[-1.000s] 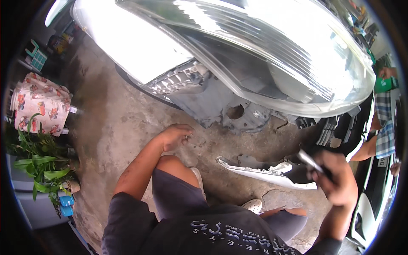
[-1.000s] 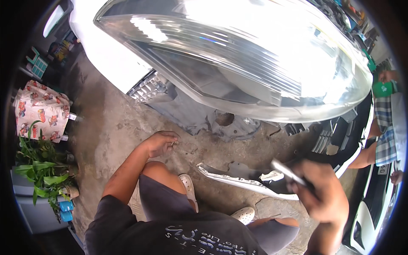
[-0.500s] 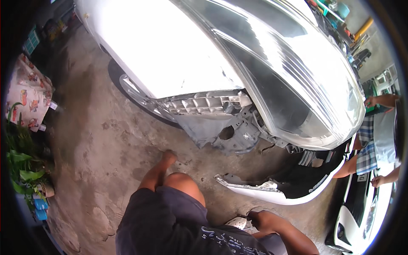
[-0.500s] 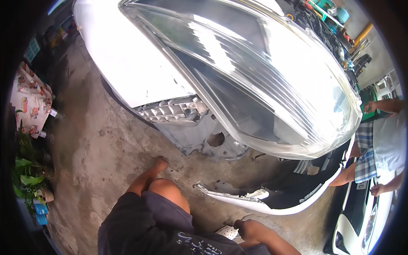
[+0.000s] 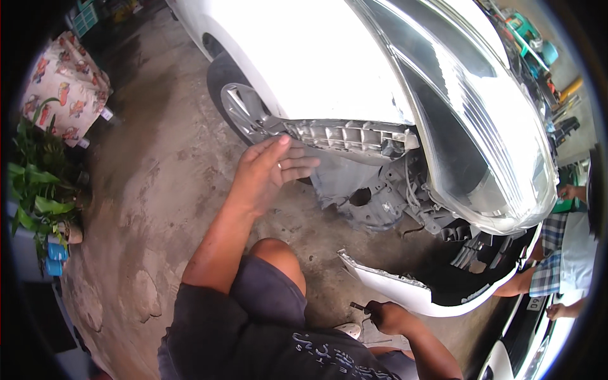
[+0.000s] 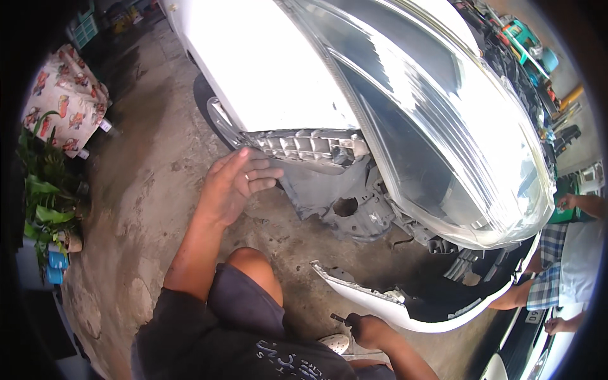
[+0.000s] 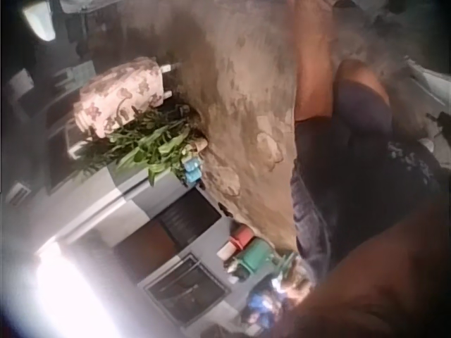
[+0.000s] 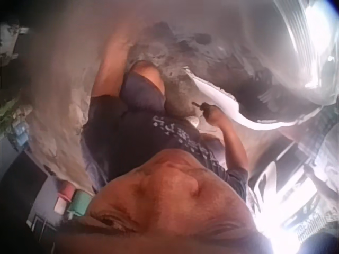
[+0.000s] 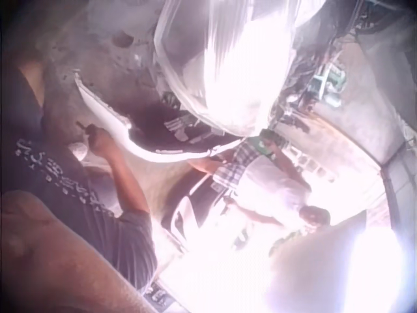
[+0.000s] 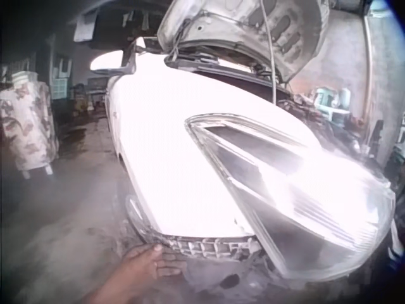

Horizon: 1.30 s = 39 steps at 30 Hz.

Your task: The person retrieves screws from a bag on the ground and attaches the front bumper onto a car using a socket wrench and by hand.

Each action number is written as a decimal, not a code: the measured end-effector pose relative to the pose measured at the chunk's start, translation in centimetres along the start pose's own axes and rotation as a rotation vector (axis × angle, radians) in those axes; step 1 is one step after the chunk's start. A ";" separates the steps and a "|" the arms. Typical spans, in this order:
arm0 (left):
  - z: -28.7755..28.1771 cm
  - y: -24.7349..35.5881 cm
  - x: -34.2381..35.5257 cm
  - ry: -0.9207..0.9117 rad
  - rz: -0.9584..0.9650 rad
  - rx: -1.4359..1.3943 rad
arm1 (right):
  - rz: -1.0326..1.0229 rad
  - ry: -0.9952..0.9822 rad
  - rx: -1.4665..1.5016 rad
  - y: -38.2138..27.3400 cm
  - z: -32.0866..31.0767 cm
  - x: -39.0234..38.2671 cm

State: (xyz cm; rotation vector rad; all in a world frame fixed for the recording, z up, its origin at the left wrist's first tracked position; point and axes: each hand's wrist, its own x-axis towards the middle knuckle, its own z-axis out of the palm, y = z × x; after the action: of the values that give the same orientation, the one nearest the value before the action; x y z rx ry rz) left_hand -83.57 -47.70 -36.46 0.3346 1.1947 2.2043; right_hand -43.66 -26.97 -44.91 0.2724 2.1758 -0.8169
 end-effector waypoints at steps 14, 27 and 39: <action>1.1 -0.6 1.4 -0.006 0.061 -0.124 | -0.075 0.092 0.066 2.3 2.6 -1.1; -2.8 -1.0 3.4 -0.297 0.098 -0.071 | -0.040 0.044 0.056 1.6 3.2 -1.2; -1.5 -3.3 4.8 -0.340 0.129 -0.583 | 0.121 -0.001 -0.018 -2.6 1.3 1.7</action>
State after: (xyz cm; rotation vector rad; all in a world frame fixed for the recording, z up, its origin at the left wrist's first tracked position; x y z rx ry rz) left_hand -86.81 -44.37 -40.31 0.5187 0.3343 2.3637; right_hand -45.15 -29.86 -45.60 0.3903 2.1423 -0.7286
